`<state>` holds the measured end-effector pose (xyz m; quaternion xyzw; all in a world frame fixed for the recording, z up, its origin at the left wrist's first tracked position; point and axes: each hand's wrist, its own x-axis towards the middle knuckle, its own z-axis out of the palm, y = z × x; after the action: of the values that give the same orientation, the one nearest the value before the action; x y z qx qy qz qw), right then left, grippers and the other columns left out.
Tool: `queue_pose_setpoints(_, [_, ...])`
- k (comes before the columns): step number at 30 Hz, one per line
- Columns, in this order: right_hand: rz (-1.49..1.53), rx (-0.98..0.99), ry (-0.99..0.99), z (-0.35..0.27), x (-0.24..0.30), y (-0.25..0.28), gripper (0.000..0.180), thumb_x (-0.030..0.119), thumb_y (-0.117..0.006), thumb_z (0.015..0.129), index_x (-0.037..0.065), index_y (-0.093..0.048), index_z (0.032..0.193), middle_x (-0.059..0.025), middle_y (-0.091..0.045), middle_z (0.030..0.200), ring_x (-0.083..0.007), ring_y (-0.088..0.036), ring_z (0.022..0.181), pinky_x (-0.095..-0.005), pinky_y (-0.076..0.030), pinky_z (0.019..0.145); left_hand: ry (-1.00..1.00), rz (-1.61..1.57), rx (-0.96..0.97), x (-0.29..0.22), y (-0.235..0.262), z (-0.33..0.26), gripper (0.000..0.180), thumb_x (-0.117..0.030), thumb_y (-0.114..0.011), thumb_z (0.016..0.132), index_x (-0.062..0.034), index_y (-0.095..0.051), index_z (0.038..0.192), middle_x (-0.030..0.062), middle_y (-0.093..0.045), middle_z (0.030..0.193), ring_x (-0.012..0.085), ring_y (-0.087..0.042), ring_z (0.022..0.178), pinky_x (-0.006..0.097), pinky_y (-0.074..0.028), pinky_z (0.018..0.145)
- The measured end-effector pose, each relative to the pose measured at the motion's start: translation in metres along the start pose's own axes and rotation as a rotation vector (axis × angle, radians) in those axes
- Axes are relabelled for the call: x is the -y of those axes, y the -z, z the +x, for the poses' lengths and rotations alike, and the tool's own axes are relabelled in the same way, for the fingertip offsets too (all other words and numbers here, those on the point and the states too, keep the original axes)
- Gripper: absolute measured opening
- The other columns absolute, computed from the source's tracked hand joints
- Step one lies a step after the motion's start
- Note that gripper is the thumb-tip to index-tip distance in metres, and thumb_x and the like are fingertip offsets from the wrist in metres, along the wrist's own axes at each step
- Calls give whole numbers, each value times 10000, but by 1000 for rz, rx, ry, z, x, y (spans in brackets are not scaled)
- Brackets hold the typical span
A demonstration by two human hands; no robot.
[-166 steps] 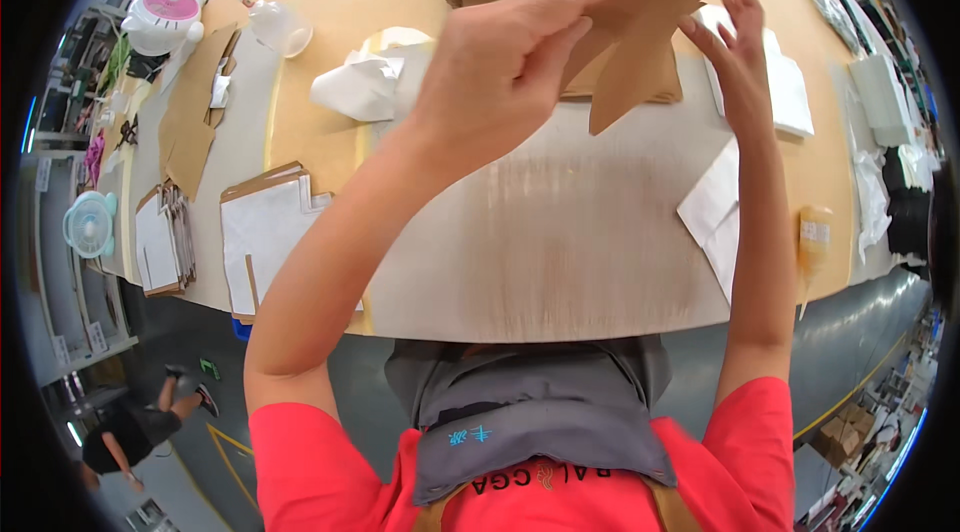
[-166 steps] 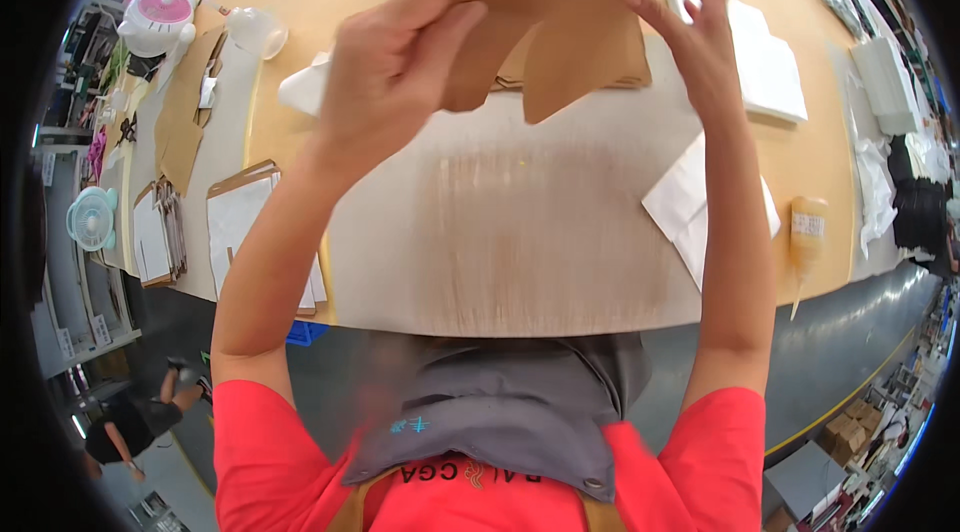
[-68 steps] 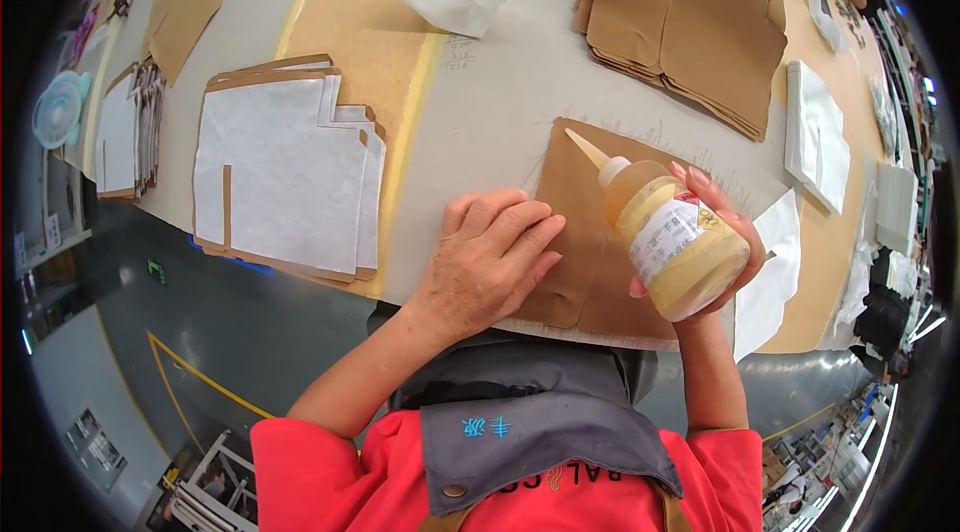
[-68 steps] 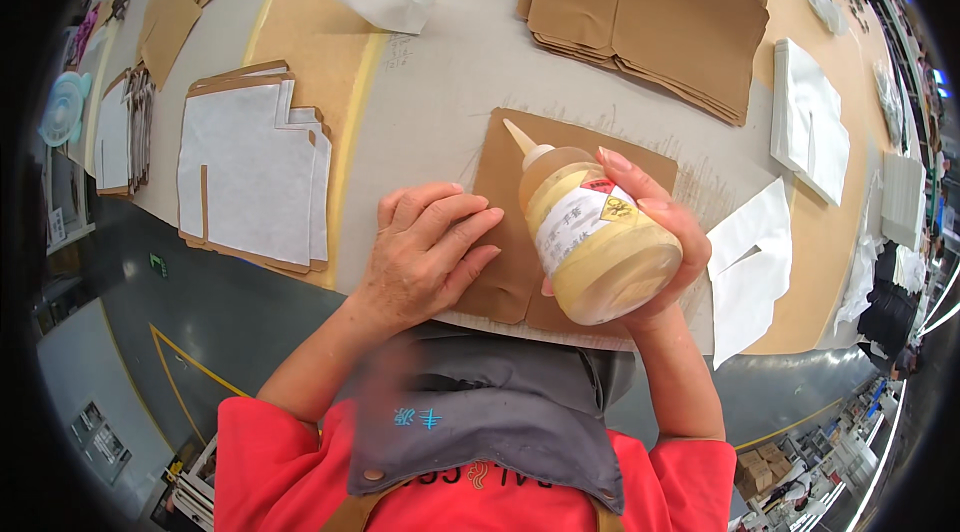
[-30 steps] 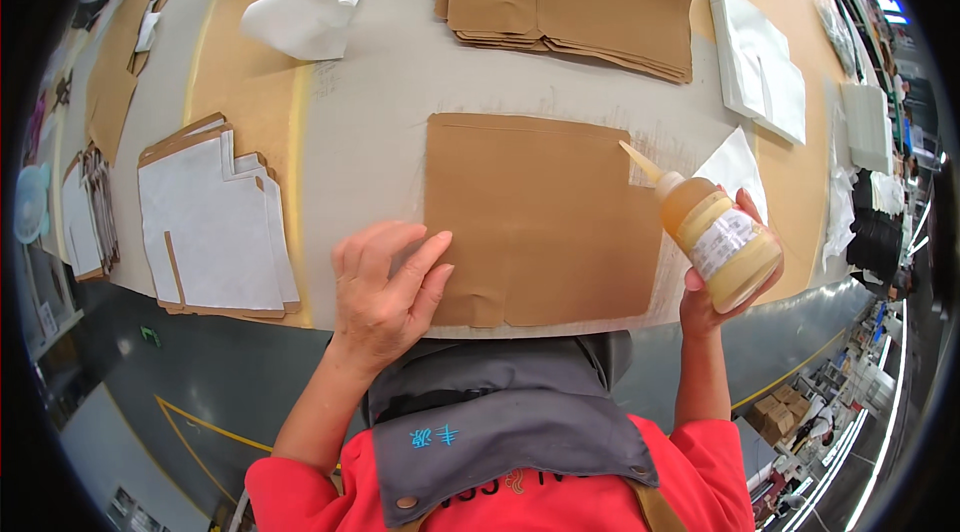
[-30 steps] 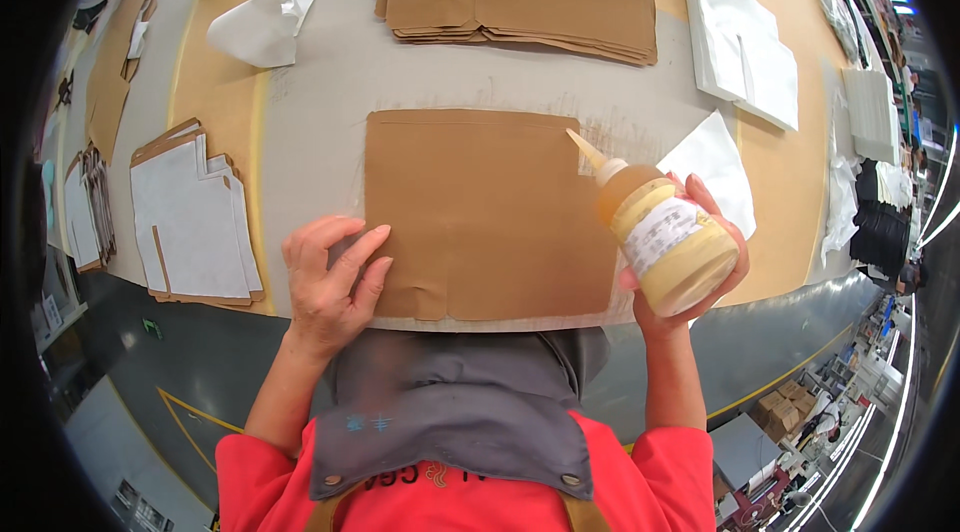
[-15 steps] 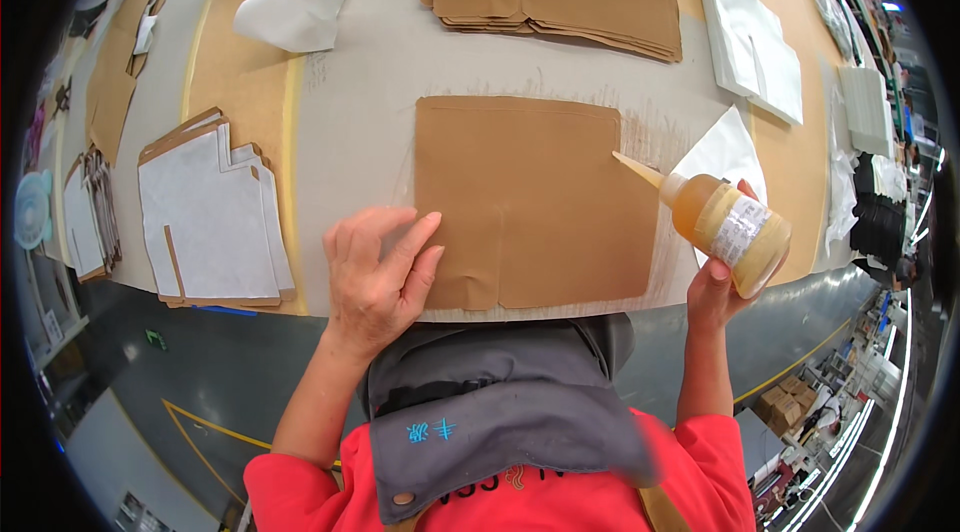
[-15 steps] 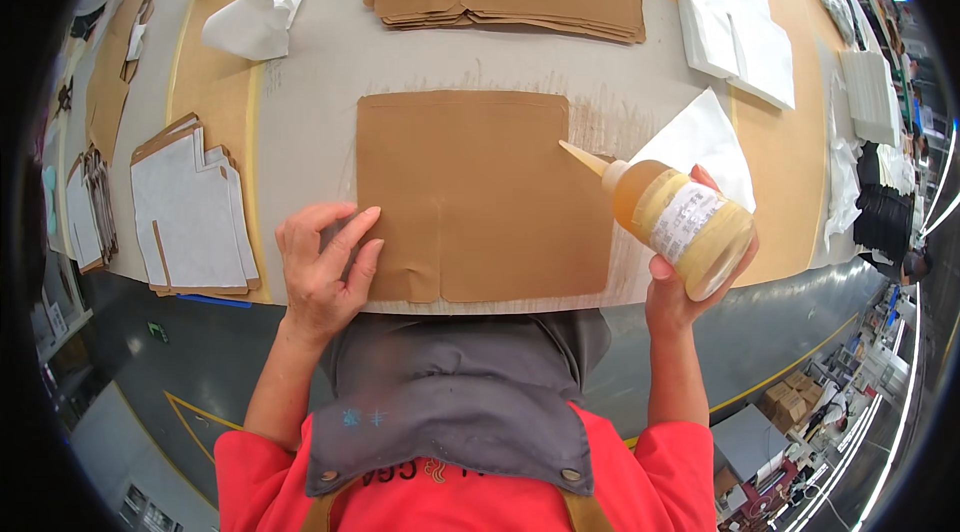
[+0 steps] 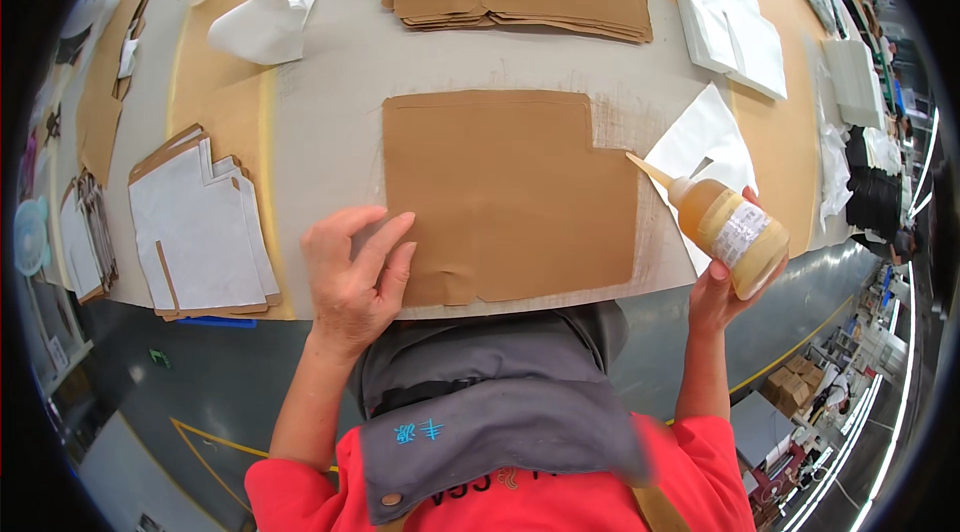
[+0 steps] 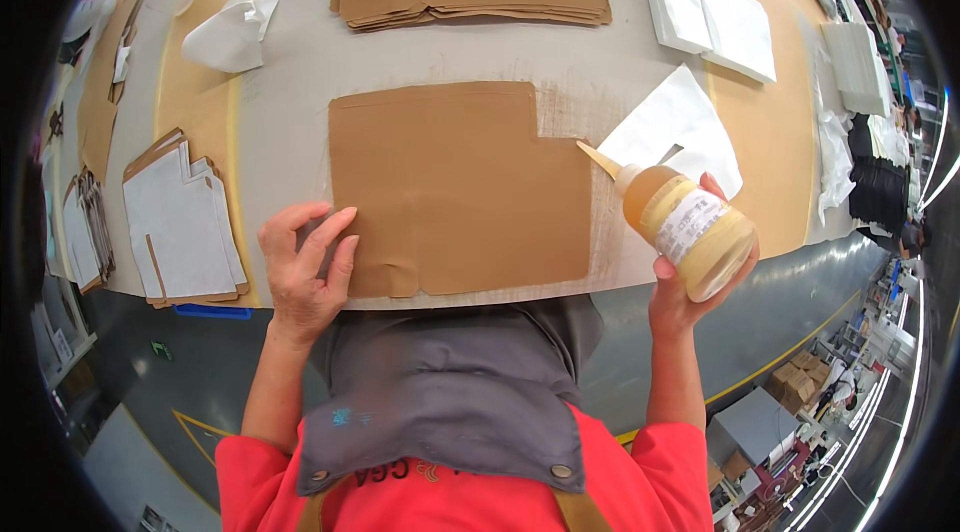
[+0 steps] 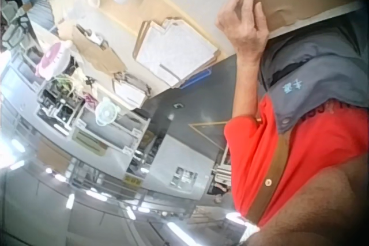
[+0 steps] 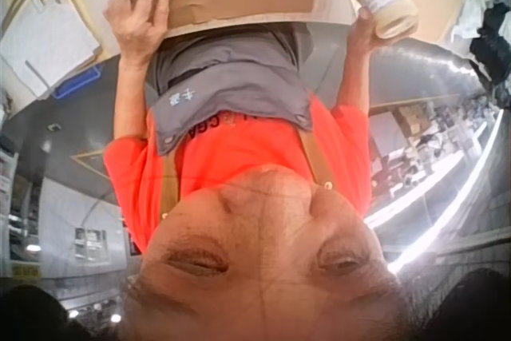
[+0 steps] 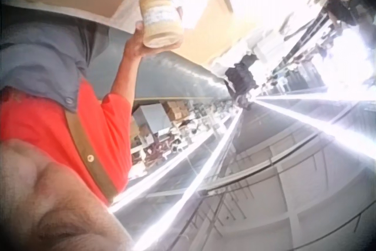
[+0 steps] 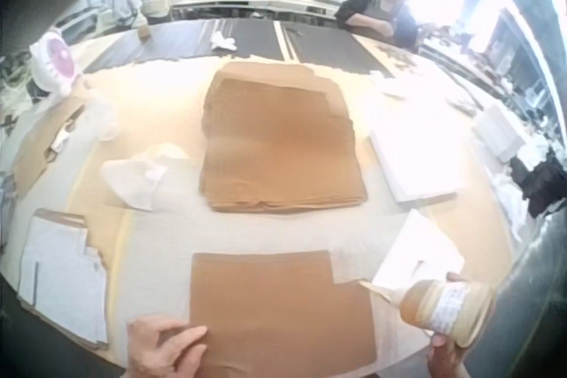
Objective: The person applies glue from a squeeze bottle onto brown cardboard pieces and then places white paper sheets on top, pressing them down to adhere. The process is repeated for multiple units on a workbench.
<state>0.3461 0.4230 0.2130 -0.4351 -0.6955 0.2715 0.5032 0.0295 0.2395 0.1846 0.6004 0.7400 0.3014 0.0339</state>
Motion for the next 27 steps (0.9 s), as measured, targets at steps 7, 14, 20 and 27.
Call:
queue_pose_setpoints(7, [104, -32, -104, -5, 0, 10, 956, 557, -806, 758, 70, -286, 1396, -276, -481, 1403, -376, -472, 1328, -496, -437, 1079, 0, -5, -2, 0, 0, 0, 305, -58, -755, 793, -105, -726, 1093, 67, -591, 1115, 228, -558, 967, 345, -416, 858])
queue_pose_setpoints(14, [155, -26, -164, -22, 5, 30, 964, 514, -835, 744, 71, -288, 1403, -293, -464, 1412, -379, -470, 1329, -498, -445, 1073, -12, 0, -26, 0, -1, -1, 291, -54, -750, 808, -108, -726, 1094, 65, -596, 1115, 223, -561, 937, 333, -423, 846])
queue_pose_setpoints(20, [146, -21, -204, -39, 15, 44, 975, 518, -837, 744, 71, -282, 1410, -304, -462, 1410, -370, -473, 1326, -486, -435, 1075, -22, 10, -30, 0, -2, -2, 275, -69, -745, 826, -115, -724, 1096, 59, -600, 1121, 211, -575, 937, 333, -413, 869])
queue_pose_setpoints(27, [142, -26, -230, -59, 21, 62, 976, 526, -835, 743, 78, -282, 1411, -304, -469, 1406, -368, -483, 1320, -487, -420, 1083, -32, 22, -24, -2, -2, -3, 266, -88, -736, 844, -120, -722, 1108, 54, -604, 1121, 202, -582, 949, 334, -400, 889])
